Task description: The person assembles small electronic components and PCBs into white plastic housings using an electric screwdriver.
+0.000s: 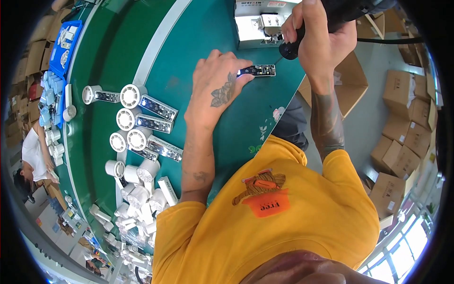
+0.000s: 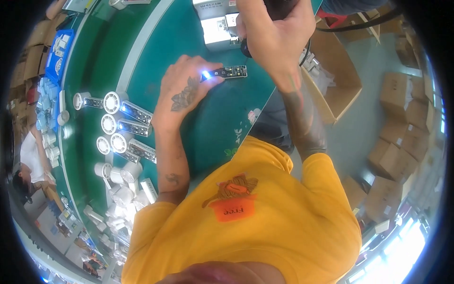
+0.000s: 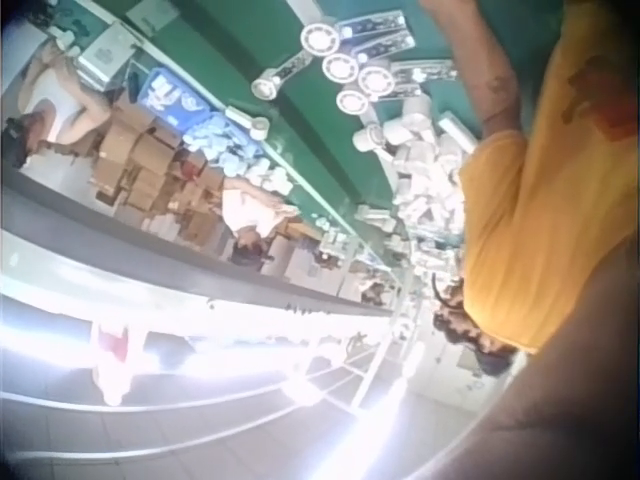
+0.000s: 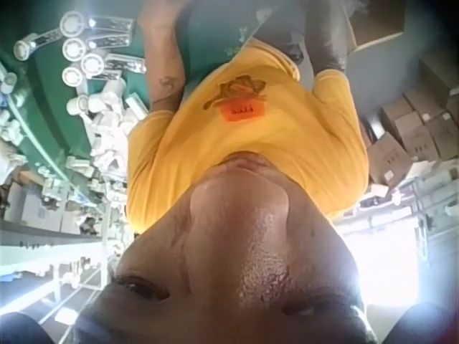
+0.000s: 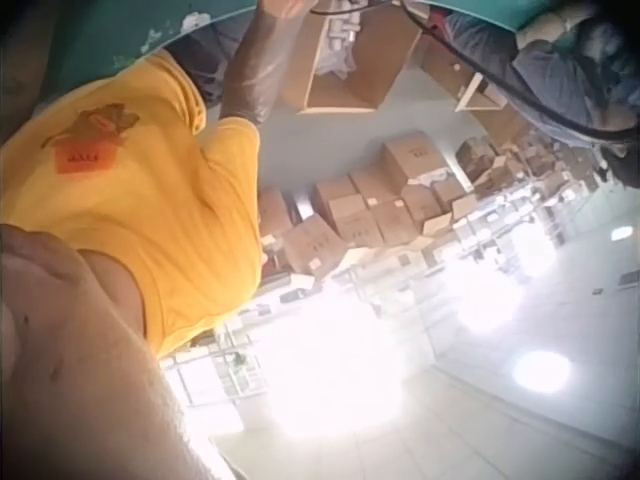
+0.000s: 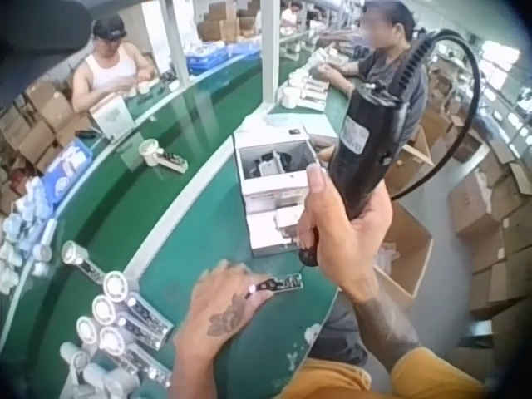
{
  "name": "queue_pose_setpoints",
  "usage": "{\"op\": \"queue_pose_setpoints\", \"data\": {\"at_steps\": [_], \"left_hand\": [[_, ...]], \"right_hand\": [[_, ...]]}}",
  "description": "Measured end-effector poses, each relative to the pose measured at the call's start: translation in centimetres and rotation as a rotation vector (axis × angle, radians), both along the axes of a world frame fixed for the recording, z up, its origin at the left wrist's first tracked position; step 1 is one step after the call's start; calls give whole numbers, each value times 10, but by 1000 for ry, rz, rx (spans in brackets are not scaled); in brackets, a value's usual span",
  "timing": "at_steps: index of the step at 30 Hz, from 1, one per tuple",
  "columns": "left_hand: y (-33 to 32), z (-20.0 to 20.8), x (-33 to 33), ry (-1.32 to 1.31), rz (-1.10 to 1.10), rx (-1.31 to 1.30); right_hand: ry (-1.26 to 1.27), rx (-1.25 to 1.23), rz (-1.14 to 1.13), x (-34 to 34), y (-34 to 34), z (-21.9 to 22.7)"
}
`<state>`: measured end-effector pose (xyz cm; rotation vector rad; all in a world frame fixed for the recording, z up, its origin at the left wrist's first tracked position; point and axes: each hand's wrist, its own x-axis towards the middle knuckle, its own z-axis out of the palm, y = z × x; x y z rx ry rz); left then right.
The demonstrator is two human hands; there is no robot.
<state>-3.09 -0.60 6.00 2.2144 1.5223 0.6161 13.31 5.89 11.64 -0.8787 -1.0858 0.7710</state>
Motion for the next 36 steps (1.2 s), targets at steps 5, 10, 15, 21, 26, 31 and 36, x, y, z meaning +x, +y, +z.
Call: {"op": "queue_pose_setpoints", "data": {"at_steps": [5, 10, 15, 21, 26, 31, 36], "left_hand": [[-1, 5, 1, -21, 29, -10], [-1, 1, 1, -32, 19, 5], [0, -4, 2, -77, -5, 73], [0, -11, -3, -109, -37, 123], [-1, -9, -2, -95, -17, 101], [-1, -5, -1, -99, -2, 77], [1, -9, 3, -144, -32, 129]], "right_hand": [[69, 5, 50, 4, -4, -3], [-36, 71, 44, 8, -11, -5], [222, 516, 154, 11, 4, -21], [76, 91, 119, 16, -13, -7], [111, 28, 45, 20, -16, -6], [107, 80, 100, 17, -12, -11], [456, 404, 335, 8, 13, -41]]}}
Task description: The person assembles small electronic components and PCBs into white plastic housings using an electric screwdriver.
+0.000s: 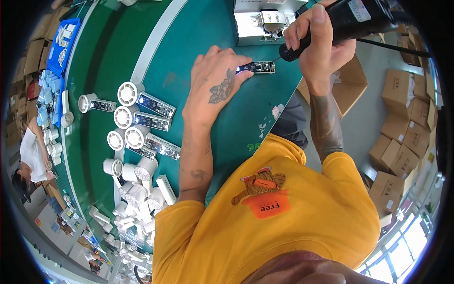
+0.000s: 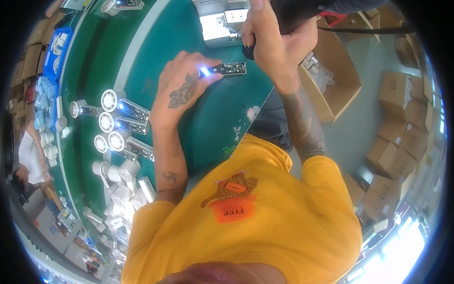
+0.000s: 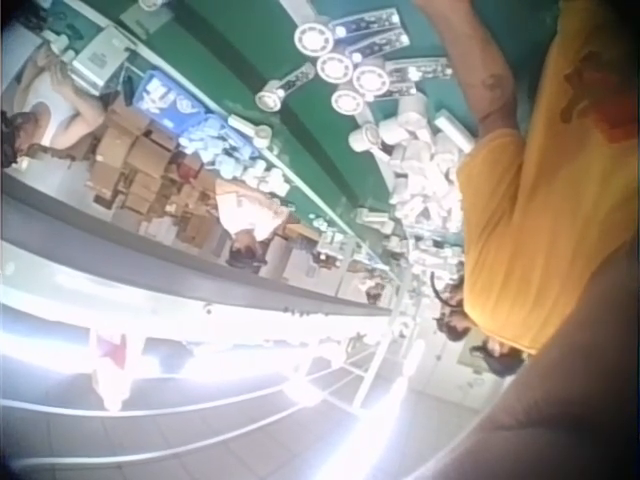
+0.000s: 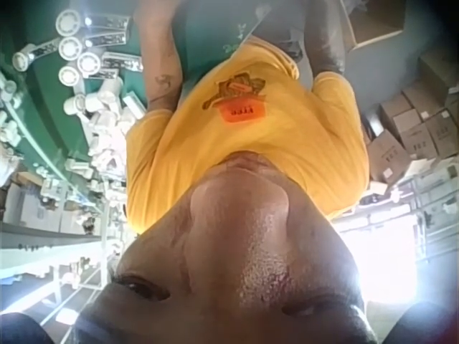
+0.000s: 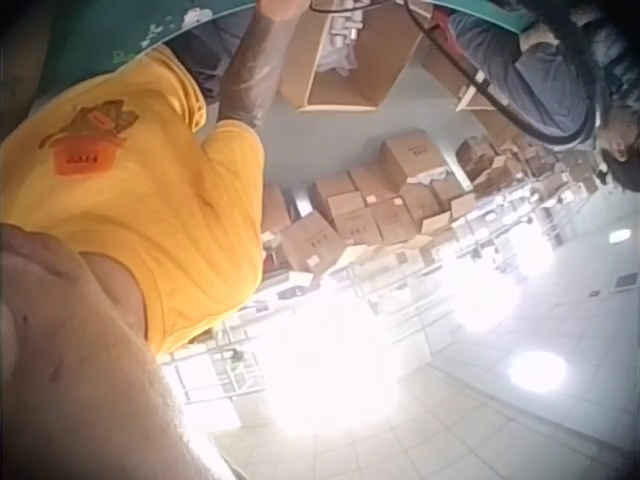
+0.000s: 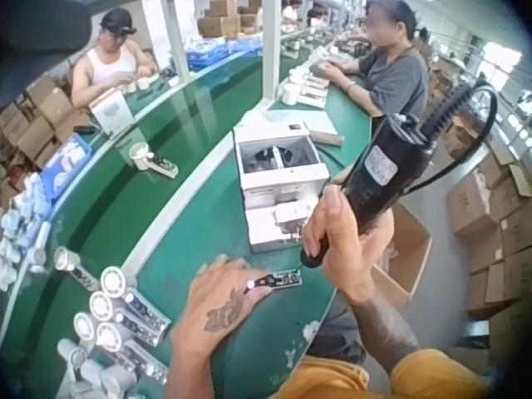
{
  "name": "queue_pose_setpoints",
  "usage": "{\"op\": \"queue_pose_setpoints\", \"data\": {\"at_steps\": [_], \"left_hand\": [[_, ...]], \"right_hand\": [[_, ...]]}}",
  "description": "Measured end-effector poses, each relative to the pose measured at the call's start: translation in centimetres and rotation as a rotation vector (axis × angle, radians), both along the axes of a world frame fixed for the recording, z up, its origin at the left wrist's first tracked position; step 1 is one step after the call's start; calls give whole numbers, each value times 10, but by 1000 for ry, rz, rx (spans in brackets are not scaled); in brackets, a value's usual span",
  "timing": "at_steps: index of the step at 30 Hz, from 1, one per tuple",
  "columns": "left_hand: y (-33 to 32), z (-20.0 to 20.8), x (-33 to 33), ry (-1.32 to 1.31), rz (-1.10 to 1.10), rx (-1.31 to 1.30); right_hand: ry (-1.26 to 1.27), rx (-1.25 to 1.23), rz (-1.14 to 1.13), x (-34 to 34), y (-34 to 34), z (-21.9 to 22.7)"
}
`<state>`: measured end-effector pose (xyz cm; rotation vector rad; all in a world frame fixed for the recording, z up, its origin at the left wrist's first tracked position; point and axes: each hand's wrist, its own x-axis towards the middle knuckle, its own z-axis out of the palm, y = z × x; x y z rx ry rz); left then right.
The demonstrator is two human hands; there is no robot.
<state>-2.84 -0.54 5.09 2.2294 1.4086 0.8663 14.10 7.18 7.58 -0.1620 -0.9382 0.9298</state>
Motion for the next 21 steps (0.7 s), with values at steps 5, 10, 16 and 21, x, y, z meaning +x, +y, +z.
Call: {"op": "queue_pose_setpoints", "data": {"at_steps": [5, 10, 16, 21], "left_hand": [[-2, 1, -5, 20, 11, 2], [0, 7, -6, 28, -54, 10], [-2, 1, 7, 92, -78, 2], [5, 11, 5, 53, -128, -118]], "right_hand": [[-473, -151, -186, 24, -27, 7], [-495, -90, -145, 20, -37, 18], [-321, -243, -308, -7, -10, 83], [-431, -275, -317, -16, 13, 64]]}}
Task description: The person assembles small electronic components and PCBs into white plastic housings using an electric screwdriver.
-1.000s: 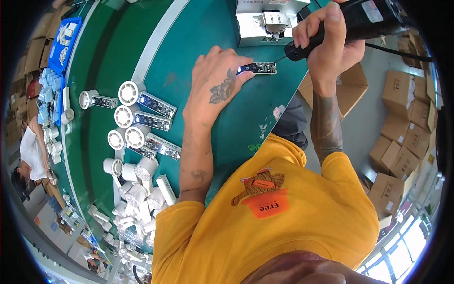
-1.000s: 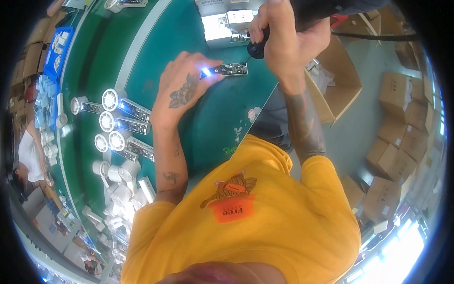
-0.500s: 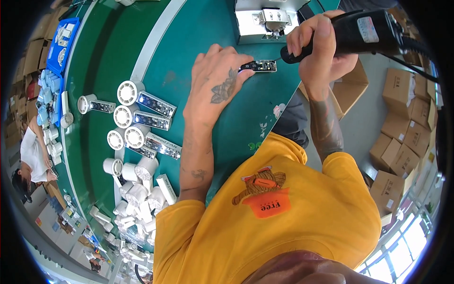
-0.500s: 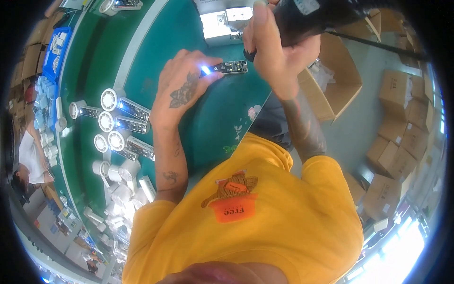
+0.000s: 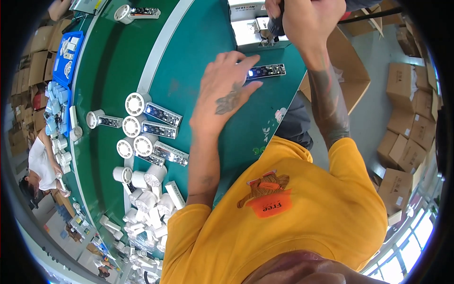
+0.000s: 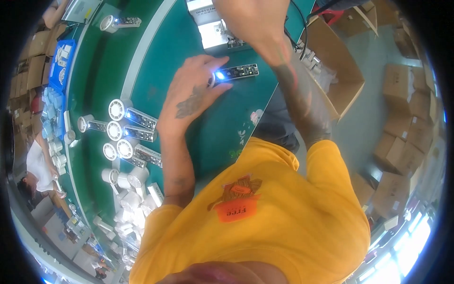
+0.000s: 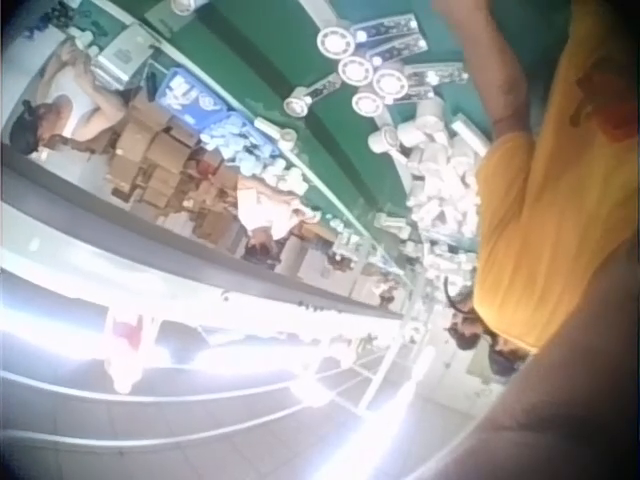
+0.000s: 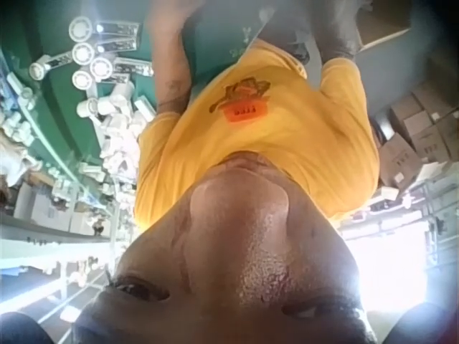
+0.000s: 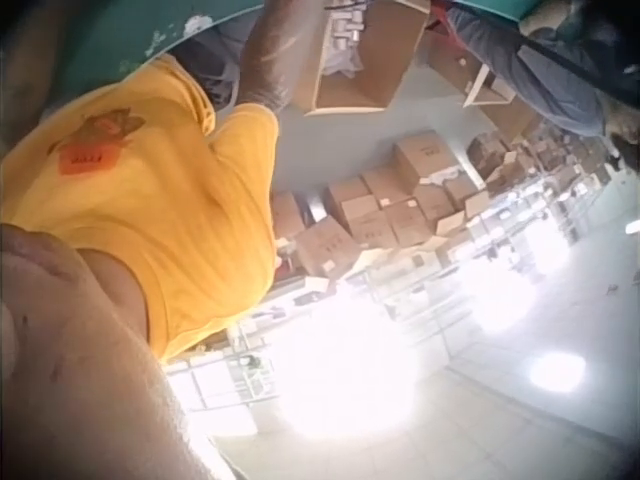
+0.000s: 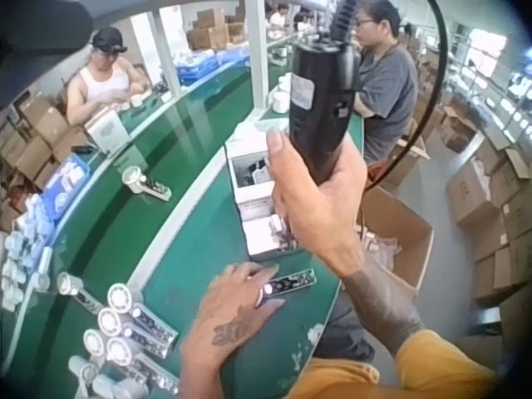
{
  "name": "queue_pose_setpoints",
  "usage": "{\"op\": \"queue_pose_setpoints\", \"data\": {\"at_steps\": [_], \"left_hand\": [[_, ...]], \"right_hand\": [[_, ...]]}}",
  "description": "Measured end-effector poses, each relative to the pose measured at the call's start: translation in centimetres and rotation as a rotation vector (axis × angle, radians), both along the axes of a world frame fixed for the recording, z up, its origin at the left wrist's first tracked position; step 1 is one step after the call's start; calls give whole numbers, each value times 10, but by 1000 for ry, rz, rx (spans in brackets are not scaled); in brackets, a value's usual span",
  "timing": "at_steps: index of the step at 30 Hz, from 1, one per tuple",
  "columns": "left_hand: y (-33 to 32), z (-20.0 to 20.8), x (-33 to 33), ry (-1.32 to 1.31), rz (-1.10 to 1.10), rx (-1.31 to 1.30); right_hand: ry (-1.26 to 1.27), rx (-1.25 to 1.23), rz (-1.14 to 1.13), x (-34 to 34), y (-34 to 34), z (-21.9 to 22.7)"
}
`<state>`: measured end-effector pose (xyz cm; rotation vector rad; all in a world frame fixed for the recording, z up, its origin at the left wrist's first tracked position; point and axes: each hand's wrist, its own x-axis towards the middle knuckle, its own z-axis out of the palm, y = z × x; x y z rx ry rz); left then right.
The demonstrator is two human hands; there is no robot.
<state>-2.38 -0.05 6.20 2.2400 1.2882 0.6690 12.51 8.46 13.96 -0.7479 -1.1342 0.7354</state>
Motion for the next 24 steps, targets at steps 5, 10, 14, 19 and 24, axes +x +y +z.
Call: {"op": "queue_pose_setpoints", "data": {"at_steps": [5, 10, 14, 19, 24], "left_hand": [[-1, 10, -28, -7, 83, -186], [-5, 16, -28, -8, 105, -290], [-6, 18, -29, 14, 119, -344], [-5, 7, -34, 8, 97, -300], [-6, 6, -33, 0, 99, -253]], "right_hand": [[71, -121, 150, -11, -35, 1], [120, -134, 193, -27, -33, -6], [100, -173, 223, -27, -34, -12], [-100, 10, 40, -32, -37, -30], [57, 276, 225, -26, -32, -59]]}}
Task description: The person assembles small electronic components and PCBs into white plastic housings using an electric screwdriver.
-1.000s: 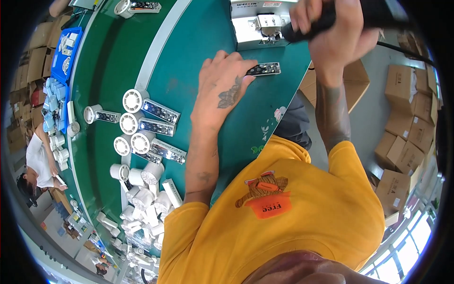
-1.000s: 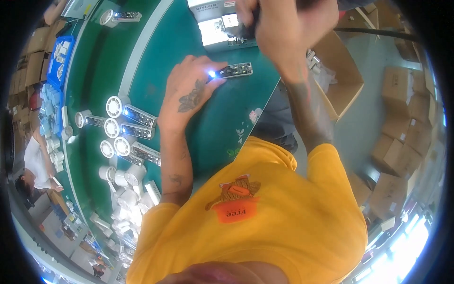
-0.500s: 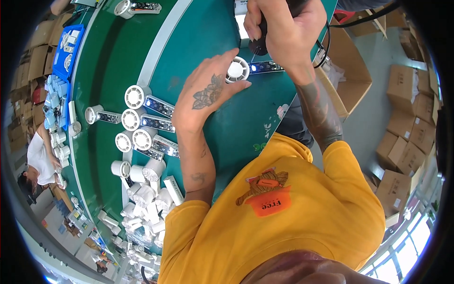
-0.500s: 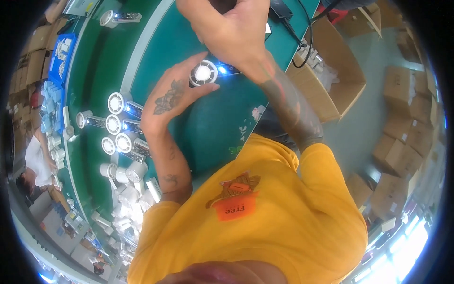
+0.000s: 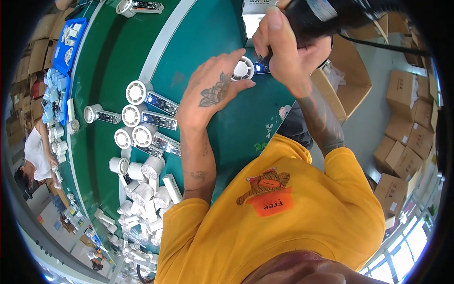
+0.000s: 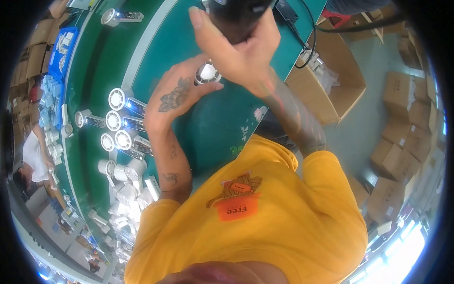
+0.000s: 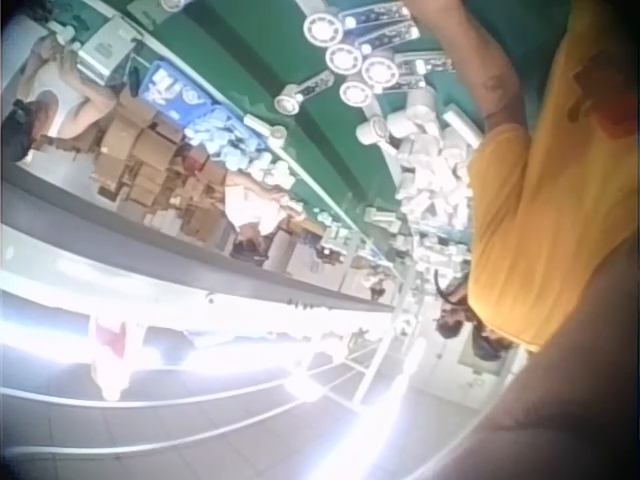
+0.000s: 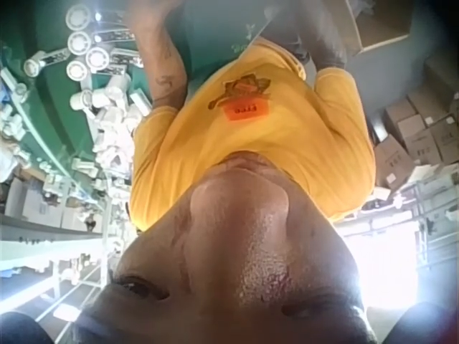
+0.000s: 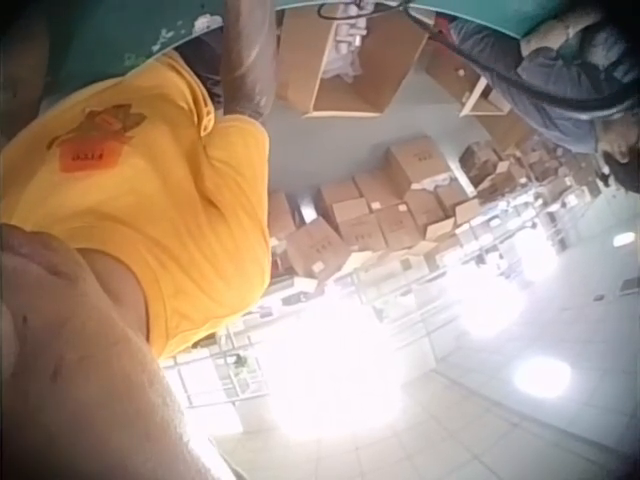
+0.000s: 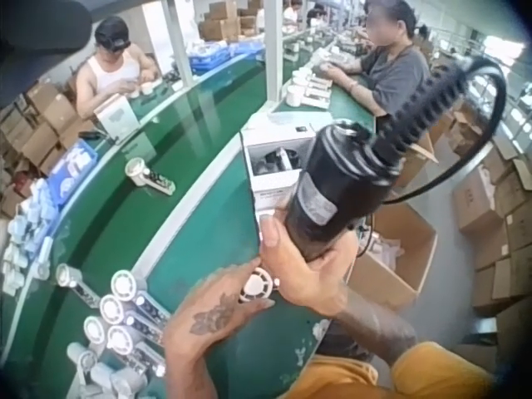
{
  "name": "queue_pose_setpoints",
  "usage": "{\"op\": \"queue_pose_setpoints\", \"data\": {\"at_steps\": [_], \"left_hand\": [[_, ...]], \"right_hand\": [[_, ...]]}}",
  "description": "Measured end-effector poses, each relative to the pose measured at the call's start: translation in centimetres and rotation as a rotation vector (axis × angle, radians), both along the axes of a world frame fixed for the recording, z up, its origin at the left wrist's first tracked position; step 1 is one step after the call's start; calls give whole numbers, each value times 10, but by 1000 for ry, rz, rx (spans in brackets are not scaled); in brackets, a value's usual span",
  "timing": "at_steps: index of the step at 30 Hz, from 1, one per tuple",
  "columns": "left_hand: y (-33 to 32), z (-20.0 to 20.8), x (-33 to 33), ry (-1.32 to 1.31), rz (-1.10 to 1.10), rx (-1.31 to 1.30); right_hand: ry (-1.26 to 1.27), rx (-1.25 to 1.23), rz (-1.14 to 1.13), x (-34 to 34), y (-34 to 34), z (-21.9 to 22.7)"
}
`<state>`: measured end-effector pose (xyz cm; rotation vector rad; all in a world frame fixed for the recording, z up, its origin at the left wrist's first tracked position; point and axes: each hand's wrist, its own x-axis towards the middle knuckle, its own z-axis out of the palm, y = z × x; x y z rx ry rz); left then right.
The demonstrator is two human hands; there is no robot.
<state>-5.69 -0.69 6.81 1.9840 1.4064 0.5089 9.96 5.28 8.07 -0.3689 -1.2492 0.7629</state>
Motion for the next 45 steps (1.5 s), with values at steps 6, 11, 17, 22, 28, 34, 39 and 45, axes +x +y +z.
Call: {"op": "queue_pose_setpoints", "data": {"at_steps": [6, 11, 17, 22, 28, 34, 39, 45], "left_hand": [[0, 2, -1, 62, -4, -12], [0, 6, 5, 58, 22, -5], [2, 8, 5, 50, 26, -79], [1, 2, 2, -28, 28, -42], [-1, -4, 3, -58, 35, -27], [-1, -10, 3, -32, 20, 32], [3, 3, 4, -65, -35, -80], [-3, -4, 3, -48, -46, 47]], "right_hand": [[-255, -242, -216, 15, -27, 56], [-30, -158, -339, 26, 19, 86], [-116, -322, -232, 29, 31, 65], [29, -439, -92, 20, -2, 66], [-57, -532, -102, 8, -9, 49], [-36, -518, -90, 10, -11, 36], [31, -312, -32, 19, -27, 7], [-324, -109, 162, 43, -48, 8]]}}
